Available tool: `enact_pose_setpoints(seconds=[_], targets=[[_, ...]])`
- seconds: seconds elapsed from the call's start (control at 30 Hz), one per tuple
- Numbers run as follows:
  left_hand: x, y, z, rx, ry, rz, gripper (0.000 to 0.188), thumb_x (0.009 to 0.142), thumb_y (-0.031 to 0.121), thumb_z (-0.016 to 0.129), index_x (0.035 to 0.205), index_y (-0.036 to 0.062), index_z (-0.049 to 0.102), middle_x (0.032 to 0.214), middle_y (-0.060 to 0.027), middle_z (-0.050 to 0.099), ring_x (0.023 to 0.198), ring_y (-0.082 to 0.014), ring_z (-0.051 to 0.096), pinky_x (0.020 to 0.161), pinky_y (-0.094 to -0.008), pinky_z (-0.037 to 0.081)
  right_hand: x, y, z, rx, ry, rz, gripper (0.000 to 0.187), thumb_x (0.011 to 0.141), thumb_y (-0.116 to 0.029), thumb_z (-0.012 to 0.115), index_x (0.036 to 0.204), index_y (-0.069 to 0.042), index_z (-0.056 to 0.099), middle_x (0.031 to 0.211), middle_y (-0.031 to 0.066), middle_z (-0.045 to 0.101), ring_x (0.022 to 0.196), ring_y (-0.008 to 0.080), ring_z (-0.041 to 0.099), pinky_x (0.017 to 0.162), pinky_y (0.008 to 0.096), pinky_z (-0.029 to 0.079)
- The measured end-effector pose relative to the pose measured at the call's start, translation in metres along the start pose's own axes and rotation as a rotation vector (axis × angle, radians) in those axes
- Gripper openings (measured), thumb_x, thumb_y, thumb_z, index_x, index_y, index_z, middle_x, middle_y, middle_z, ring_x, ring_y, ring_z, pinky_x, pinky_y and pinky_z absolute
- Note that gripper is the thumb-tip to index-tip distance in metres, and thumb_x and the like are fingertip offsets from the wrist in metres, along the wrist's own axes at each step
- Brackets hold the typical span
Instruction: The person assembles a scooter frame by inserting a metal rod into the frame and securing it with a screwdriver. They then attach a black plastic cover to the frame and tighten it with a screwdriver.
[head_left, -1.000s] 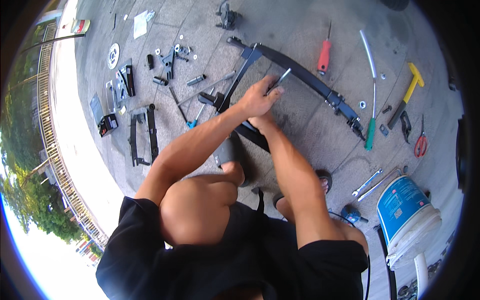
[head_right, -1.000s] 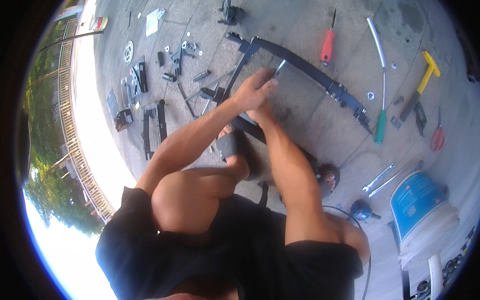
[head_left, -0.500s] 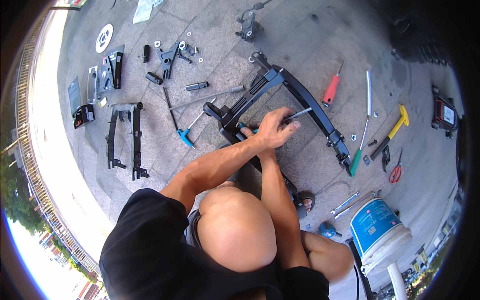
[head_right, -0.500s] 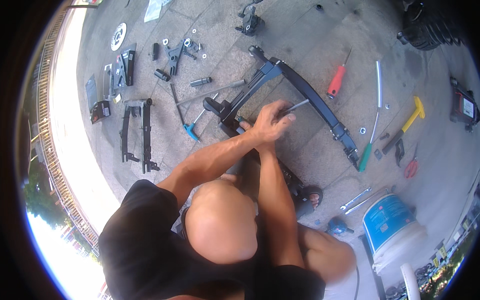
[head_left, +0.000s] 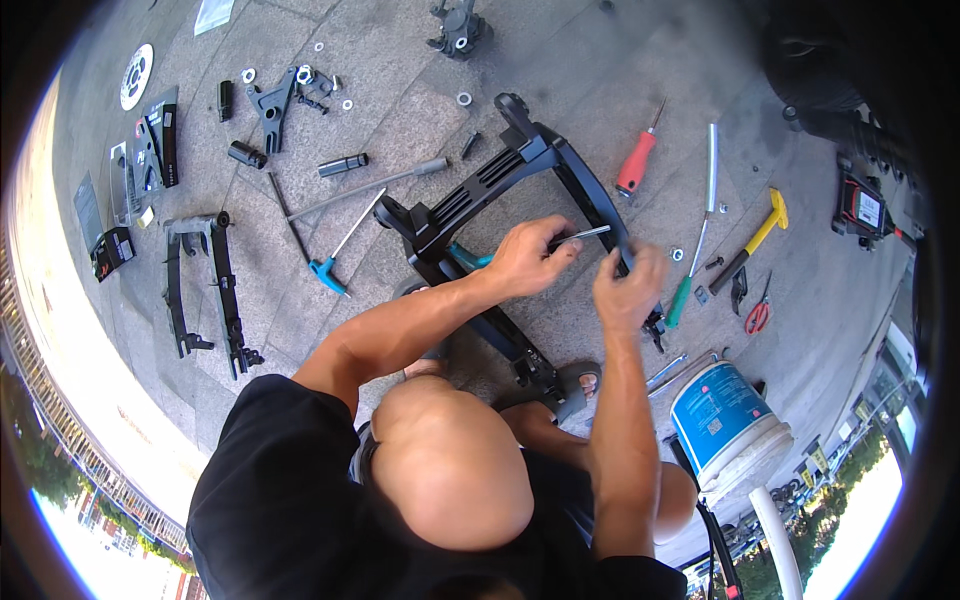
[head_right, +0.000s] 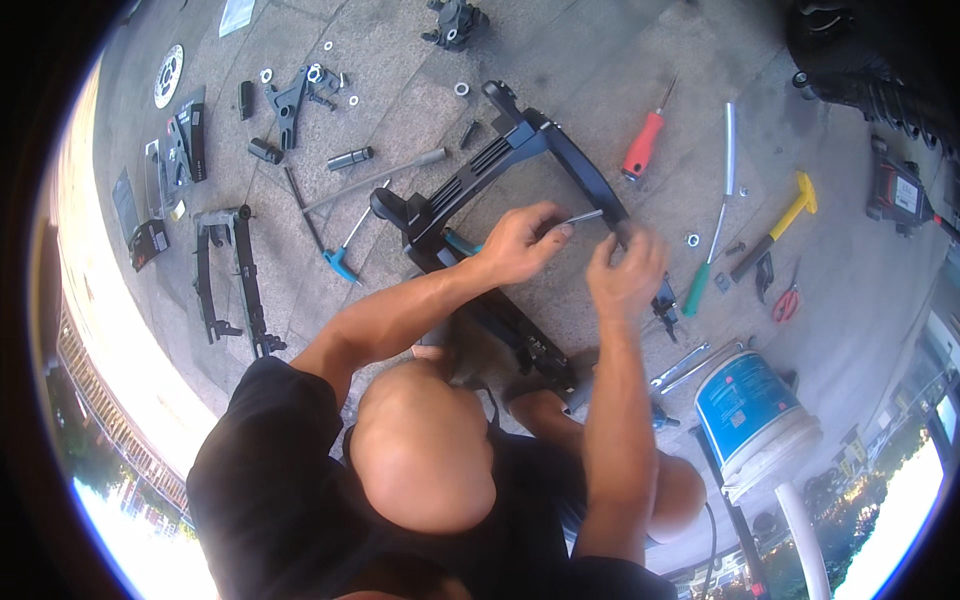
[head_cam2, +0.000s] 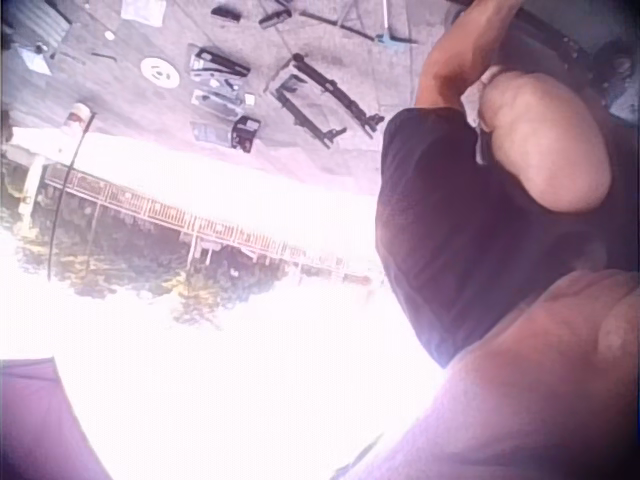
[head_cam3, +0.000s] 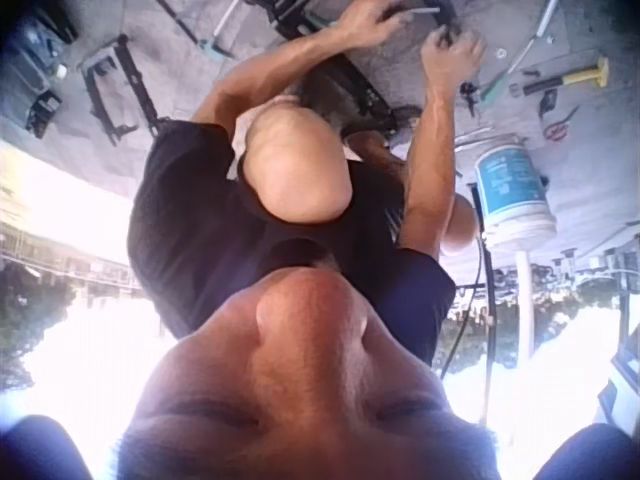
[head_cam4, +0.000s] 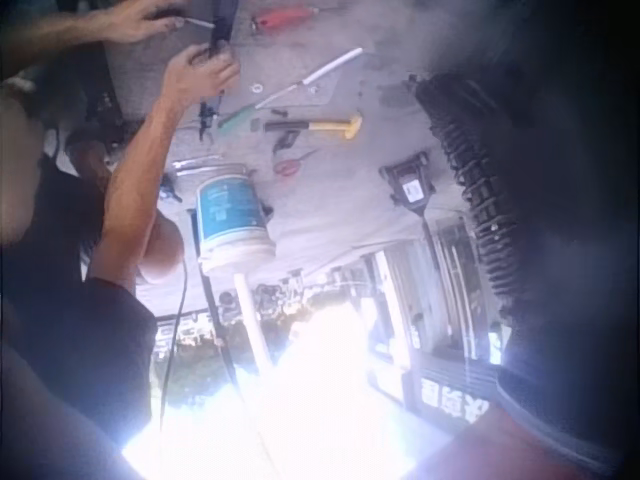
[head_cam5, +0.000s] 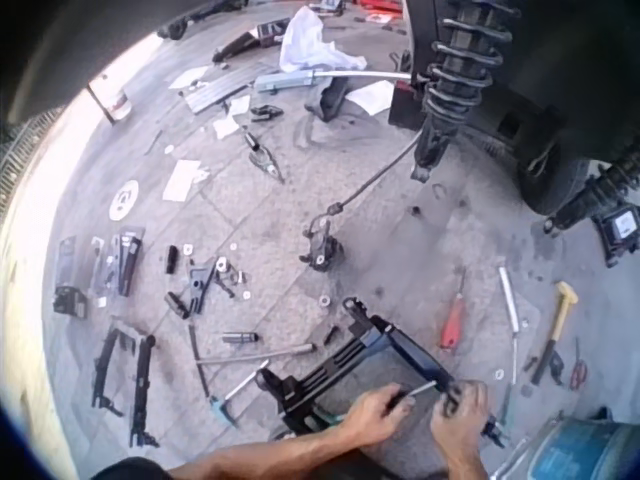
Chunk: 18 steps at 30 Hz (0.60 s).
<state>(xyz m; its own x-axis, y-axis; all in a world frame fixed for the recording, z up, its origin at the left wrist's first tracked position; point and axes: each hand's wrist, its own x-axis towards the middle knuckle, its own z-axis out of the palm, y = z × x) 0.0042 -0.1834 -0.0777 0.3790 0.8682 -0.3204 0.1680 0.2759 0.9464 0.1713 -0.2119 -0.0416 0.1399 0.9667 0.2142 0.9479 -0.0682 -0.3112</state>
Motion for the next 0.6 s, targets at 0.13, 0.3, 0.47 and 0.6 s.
enact_pose_setpoints(seconds=[0.13, 0.3, 0.47, 0.6], targets=[[0.003, -0.001, -0.002, 0.13, -0.054, 0.155, 0.029, 0.086, 0.024, 0.062, 0.097, -0.0022, 0.063, 0.088, -0.0245, 0.063, 0.082, -0.0416, 0.062, 0.071, -0.0474, 0.049, 0.033, 0.017, 0.026, 0.009, -0.329, 0.022, 0.048, 0.081, -0.018, 0.071, 0.125, -0.011, 0.052, 0.104, 0.0217, 0.065, 0.095, 0.0404, 0.063, 0.083, 0.0466, 0.05], [-0.01, 0.002, -0.001, 0.155, -0.096, 0.239, 0.028, 0.081, 0.026, 0.068, 0.087, -0.0001, 0.059, 0.078, -0.0196, 0.058, 0.076, -0.0404, 0.059, 0.066, -0.0465, 0.047, 0.031, 0.03, 0.044, -0.013, -0.545, 0.23, 0.049, 0.082, -0.026, 0.072, 0.126, -0.014, 0.052, 0.102, 0.0208, 0.067, 0.096, 0.0405, 0.064, 0.08, 0.0477, 0.05], [-0.09, 0.01, -0.046, 0.172, -0.446, 0.643, 0.034, 0.079, 0.034, 0.072, 0.072, 0.0083, 0.052, 0.068, -0.0075, 0.048, 0.067, -0.0298, 0.052, 0.069, -0.0426, 0.04, 0.031, 0.03, 0.042, 0.018, -0.506, 0.23, 0.048, 0.083, -0.027, 0.072, 0.125, -0.014, 0.052, 0.1, 0.0209, 0.067, 0.093, 0.0421, 0.064, 0.078, 0.0479, 0.051], [-0.106, 0.006, -0.05, 0.197, -0.425, 0.664, 0.031, 0.081, 0.03, 0.071, 0.073, 0.0067, 0.053, 0.07, -0.0088, 0.048, 0.07, -0.0307, 0.051, 0.072, -0.0417, 0.04, 0.033, 0.02, 0.038, -0.003, -0.424, 0.229, 0.048, 0.082, -0.022, 0.072, 0.124, -0.011, 0.053, 0.112, 0.0205, 0.062, 0.102, 0.0415, 0.061, 0.083, 0.0471, 0.049]])
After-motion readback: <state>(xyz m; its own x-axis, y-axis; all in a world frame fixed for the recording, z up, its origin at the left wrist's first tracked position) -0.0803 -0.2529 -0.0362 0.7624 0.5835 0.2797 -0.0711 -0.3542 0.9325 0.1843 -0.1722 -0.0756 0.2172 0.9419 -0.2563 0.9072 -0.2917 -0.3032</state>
